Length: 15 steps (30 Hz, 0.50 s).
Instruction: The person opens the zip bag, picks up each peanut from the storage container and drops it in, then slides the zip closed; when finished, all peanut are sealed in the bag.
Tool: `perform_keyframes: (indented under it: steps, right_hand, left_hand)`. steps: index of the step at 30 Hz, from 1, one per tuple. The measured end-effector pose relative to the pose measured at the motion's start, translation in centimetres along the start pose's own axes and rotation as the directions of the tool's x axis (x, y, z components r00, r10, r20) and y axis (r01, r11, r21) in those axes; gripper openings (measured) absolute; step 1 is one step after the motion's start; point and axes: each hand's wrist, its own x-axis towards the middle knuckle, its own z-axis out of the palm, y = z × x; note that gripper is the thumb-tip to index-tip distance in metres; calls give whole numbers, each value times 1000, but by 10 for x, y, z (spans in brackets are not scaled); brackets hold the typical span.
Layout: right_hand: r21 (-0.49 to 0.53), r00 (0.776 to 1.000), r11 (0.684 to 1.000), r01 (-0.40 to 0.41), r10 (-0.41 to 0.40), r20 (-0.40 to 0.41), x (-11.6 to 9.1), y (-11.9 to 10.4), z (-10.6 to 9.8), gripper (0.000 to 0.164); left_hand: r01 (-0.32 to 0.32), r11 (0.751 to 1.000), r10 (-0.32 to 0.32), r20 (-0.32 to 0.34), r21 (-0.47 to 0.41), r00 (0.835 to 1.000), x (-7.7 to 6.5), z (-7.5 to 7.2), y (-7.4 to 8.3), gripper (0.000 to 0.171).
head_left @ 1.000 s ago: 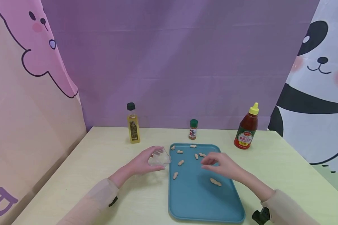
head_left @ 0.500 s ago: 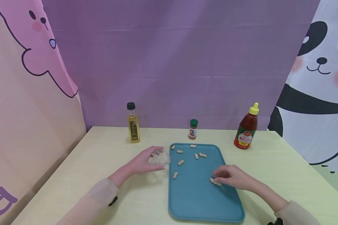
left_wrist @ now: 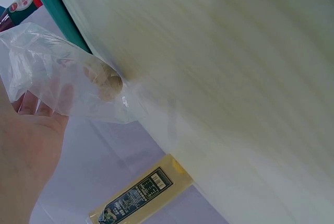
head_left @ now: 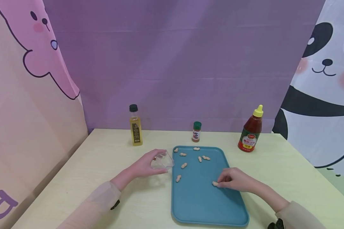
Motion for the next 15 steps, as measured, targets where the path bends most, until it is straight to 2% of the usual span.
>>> perform_keyframes:
  steps: [9,15]
  right_hand:
    - [0,999,999,37,-37,-16,0,2,-2,16]
    - [45,1000,999,-4,3,8,1,4,-3,17]
  left_hand:
    - [13,1000,-14,8,12,1000,1,1,-1,77]
    - [-4,1000,4,0,9,1000,1,1,-2,76]
